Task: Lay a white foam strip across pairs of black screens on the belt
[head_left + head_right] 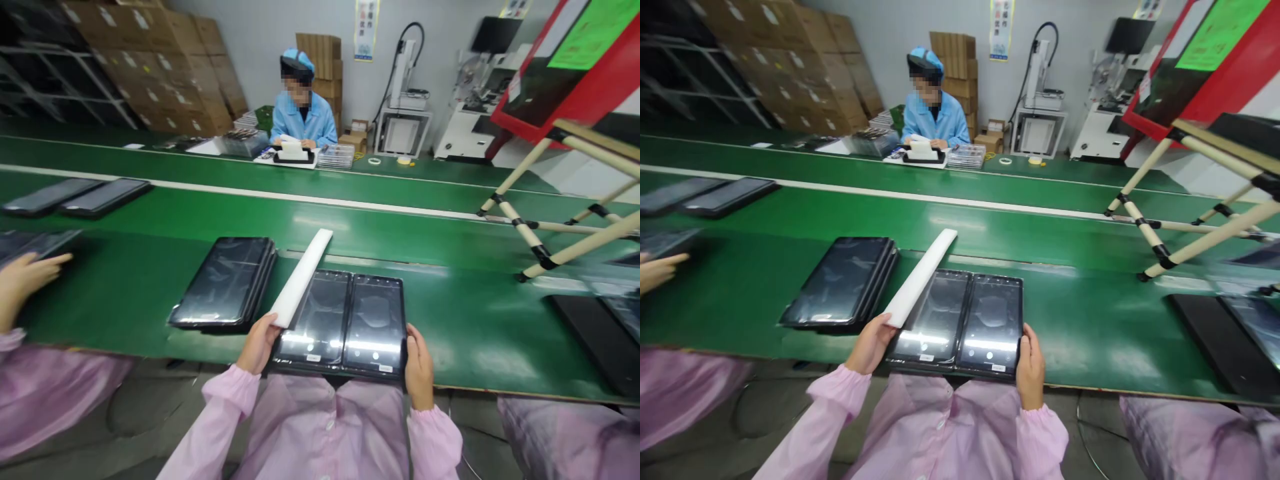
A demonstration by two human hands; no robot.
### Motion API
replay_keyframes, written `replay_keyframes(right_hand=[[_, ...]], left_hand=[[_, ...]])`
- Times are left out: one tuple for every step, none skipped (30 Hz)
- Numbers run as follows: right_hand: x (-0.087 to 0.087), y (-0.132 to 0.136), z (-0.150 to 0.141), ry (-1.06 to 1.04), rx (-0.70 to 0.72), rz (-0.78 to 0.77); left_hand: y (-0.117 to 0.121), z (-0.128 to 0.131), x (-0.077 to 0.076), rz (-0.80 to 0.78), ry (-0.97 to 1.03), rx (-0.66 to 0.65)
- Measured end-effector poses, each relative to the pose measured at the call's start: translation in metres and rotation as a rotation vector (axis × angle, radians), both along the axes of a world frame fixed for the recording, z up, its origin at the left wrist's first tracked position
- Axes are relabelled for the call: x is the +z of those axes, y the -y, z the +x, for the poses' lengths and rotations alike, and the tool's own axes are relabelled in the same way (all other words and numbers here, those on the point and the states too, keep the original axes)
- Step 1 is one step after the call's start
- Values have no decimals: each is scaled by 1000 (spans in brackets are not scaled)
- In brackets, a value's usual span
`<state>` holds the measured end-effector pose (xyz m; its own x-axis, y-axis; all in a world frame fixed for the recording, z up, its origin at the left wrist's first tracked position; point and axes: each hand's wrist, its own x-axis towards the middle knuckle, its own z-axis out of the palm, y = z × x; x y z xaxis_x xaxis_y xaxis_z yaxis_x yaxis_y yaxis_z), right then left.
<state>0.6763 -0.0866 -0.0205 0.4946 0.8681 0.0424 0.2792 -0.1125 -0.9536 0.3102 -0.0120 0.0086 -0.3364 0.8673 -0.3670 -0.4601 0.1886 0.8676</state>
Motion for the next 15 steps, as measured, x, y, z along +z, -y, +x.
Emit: replay_keyframes(right_hand=[[1, 6, 0, -7, 0, -7], [1, 11, 1, -16, -3, -12], [2, 14, 4, -19, -9, -15], [3, 16, 10, -14, -22, -18], [5, 17, 20, 0, -40, -22], [7, 18, 33, 22, -66, -25], [10, 18, 50, 48, -96, -27], [15, 18, 70, 75, -131, -27], [20, 19, 91, 102, -167, -23], [27, 20, 113, 126, -202, -15], [35, 20, 133, 151, -232, -5], [44, 20, 151, 176, -254, 9], [52, 17, 163, 200, -264, 34], [59, 10, 170, 220, -255, 65], [65, -1, 169, 233, -226, 98]], left_hand=[[0, 2, 0, -16, 4, -10], [1, 5, 0, -35, 10, -24], [1, 9, -2, -54, 18, -40], [0, 15, -4, -68, 28, -63], [-1, 22, -6, -77, 41, -93], [-2, 32, -9, -80, 57, -127], [-4, 45, -11, -80, 75, -164], [-6, 61, -13, -78, 90, -207], [-8, 79, -15, -69, 101, -258], [-9, 99, -16, -46, 103, -334], [-10, 122, -16, -8, 96, -427], [-9, 145, -15, 43, 82, -527], [-7, 170, -12, 120, 54, -652], [-4, 194, -9, 169, 49, -723], [-1, 217, -4, 208, 41, -759]])
